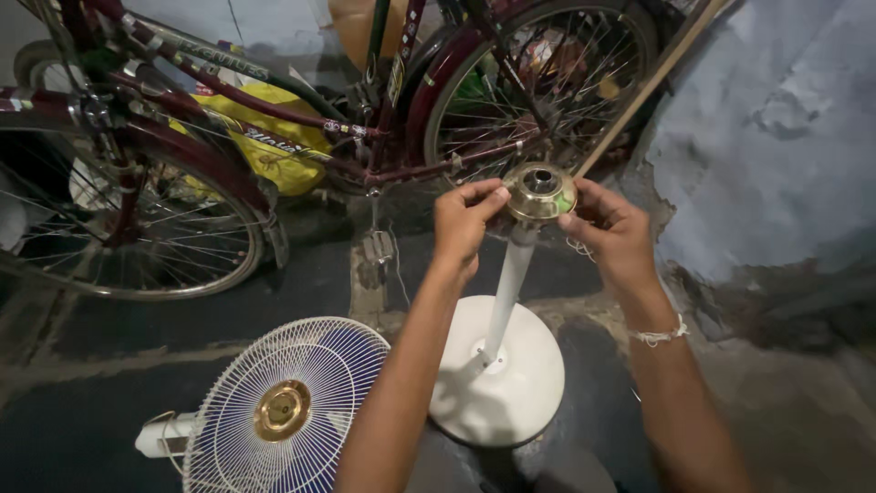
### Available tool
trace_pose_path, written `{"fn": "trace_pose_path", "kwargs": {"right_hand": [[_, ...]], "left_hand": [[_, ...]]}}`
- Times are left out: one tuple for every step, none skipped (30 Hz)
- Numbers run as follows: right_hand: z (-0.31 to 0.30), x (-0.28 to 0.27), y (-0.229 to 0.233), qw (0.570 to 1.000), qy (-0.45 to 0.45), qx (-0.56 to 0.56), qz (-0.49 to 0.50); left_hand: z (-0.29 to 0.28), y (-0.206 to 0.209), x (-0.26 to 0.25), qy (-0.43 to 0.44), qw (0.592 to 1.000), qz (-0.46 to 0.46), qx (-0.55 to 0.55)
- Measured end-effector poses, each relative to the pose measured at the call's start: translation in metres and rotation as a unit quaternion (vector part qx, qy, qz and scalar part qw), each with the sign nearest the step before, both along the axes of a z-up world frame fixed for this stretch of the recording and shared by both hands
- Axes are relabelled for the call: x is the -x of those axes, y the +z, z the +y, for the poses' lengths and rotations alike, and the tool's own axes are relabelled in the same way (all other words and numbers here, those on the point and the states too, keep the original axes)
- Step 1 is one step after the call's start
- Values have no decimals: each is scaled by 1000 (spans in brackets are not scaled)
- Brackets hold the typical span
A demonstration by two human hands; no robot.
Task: The person assembles a standing electric fan by attaching the front grill, securing it with a screw, and then attaching the central hub to the stand. They use a screwdriver to tighten the grill and a cloth to clean the hub before installation.
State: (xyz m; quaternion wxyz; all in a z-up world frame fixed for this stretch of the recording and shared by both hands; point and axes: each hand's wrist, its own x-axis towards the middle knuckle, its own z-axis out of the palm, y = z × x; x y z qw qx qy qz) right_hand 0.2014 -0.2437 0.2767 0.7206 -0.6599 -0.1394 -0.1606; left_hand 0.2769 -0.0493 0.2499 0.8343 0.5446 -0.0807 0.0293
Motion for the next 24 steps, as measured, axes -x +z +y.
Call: {"fn": "trace_pose_path", "kwargs": {"right_hand": [[0,-1,-1,1000,9,-4,-1],[-1,-1,-3,1000,4,3,7],[-1,-2,-4,1000,1,10,14],[-1,-2,-6,1000,-3,16,21],[-1,-3,-7,1000,-5,18,23],[-1,-3,-9,1000,-7,19,24],[0,-3,-10,999,-9,20,24],[0,-4,-12,999,-11,18,30],[0,-4,-14,999,-13,16,37],[0,-4,-16,999,-15,14,43],[0,-3,-18,999,-14,23,42],[0,-3,-20,999,-14,31,40],[0,-3,-22,998,-13,39,39],[-1,-5,-23,999,-4,34,31],[-2,-4,-25,999,6,28,24],[-2,-4,-28,999,15,23,17],[-2,-3,-30,999,10,27,20],[-2,-2,-33,999,5,32,23],[-2,-2,-35,999,0,36,27],[-3,-2,-38,999,1,39,27],[-3,-2,-40,999,1,42,28],[-4,-2,-43,999,2,44,29],[-4,-2,-45,998,5,41,37],[-5,-3,-48,998,8,37,45]], "left_hand": [[0,-2,-1,-3,1000,4,4],[0,-4,-2,-2,1000,2,4],[1,-6,-2,-1,1000,-1,3],[1,-9,-3,-1,1000,-3,3],[2,-11,-3,-3,1000,-1,1],[2,-14,-3,-4,1000,1,0],[3,-17,-4,-7,1000,2,-2],[3,-19,-5,-8,1000,2,3],[3,-22,-5,-9,1000,3,7],[4,-25,-5,-10,1000,4,12],[4,-28,-4,-8,1000,8,11],[4,-31,-3,-6,1000,11,10],[5,-33,-4,-4,1000,15,8],[5,-34,-5,-4,1000,16,7],[4,-37,-3,-3,1000,19,5],[4,-40,-2,-3,1000,21,4],[4,-44,-1,-2,1000,23,1],[5,-47,0,-1,1000,24,-2],[5,-50,0,1,1000,25,-5],[5,-53,0,-2,1000,24,-1],[5,-55,1,-4,1000,23,3],[4,-58,1,-7,1000,21,8],[4,-61,1,-3,1000,24,2],[4,-64,1,0,1000,27,-4]]}}
